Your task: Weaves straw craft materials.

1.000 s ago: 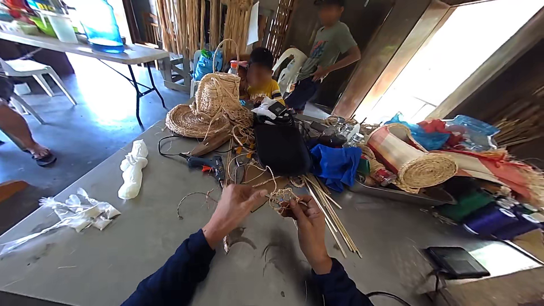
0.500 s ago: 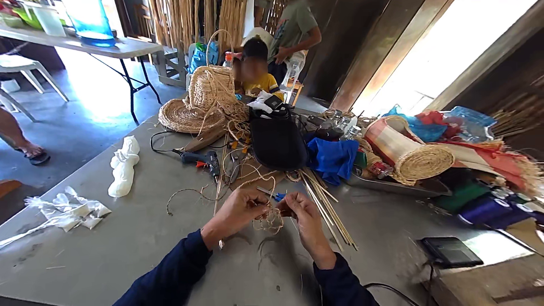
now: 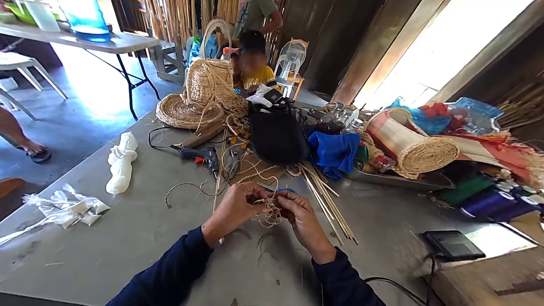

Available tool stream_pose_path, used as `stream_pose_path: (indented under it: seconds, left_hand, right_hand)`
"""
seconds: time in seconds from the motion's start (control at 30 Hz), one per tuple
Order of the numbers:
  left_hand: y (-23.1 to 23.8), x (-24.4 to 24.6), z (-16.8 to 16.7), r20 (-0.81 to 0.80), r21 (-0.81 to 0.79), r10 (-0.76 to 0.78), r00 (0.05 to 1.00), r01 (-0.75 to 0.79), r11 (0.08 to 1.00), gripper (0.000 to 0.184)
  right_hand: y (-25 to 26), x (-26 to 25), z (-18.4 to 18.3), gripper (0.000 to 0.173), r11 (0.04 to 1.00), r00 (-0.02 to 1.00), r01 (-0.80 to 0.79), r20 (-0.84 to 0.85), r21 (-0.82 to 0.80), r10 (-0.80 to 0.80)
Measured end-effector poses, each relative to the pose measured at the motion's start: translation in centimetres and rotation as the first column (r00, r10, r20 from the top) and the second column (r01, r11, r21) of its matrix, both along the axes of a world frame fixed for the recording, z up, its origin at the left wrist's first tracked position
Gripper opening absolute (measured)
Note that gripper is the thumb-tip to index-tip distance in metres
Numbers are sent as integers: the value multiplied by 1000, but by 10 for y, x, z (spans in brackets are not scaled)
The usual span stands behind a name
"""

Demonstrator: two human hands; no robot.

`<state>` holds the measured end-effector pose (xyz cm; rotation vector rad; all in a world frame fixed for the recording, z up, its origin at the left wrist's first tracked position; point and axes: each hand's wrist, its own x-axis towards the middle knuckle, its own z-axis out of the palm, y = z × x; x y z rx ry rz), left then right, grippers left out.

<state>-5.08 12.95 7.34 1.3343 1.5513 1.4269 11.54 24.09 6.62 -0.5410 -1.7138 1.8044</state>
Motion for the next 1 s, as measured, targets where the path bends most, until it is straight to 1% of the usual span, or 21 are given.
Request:
stream_pose_path:
  seconds: [0.13,0.2,0.27,0.33,0.43,0.5,0.57,0.67,0.73,0.8,1.0]
  left_hand:
    - [-1,4,1,-27,-29,-23,999,23,999,30]
    - [-1,5,2,-54,-53,-28,998,25,998,32]
    - [-1,5,3,-73,-71,-23,997,18,997,29]
    - [-1,5,1,-90,-74,-26,996,19,997,25]
    - [-1,6,-1,-114,-51,-28,993,22,998,20]
    - [-2,7,1,-98,-57,-31,995,26,998,21]
    - [-1,7,1,-34,-49,-38,999,36,998,23]
    - [-1,7,-2,33,18,-5,999,4,1000,11]
    - [-1,7,-3,33,56,19,999,-21,998,5]
    - [-1,6,-3,0,43,18,1000,-18,999,4]
    - [1,6,-6,-141,-43,-42,989,36,998,10]
  right_hand:
    - [-4,-1,-1,12,999,997,41,-59,2,-41]
    - [-3,-1,-1,12,997,994,84,-76,0,-83]
    - [-2,-1,1,12,996,994,93,-62,-9,-93]
    - [-4,0,5,10,998,997,70,-20,-11,-70]
    - [-8,-1,4,9,997,998,67,-3,38,-67]
    - [-9,-3,3,10,993,995,99,-21,71,-98]
    - [-8,-2,2,12,989,992,120,-50,88,-116]
    - [-8,-3,1,14,988,987,132,-101,77,-124]
    - [-10,-4,0,15,989,984,129,-132,69,-119]
    - [-10,-4,-1,16,990,980,120,-166,72,-107]
    - [-11,-6,-5,18,985,967,137,-228,103,-110]
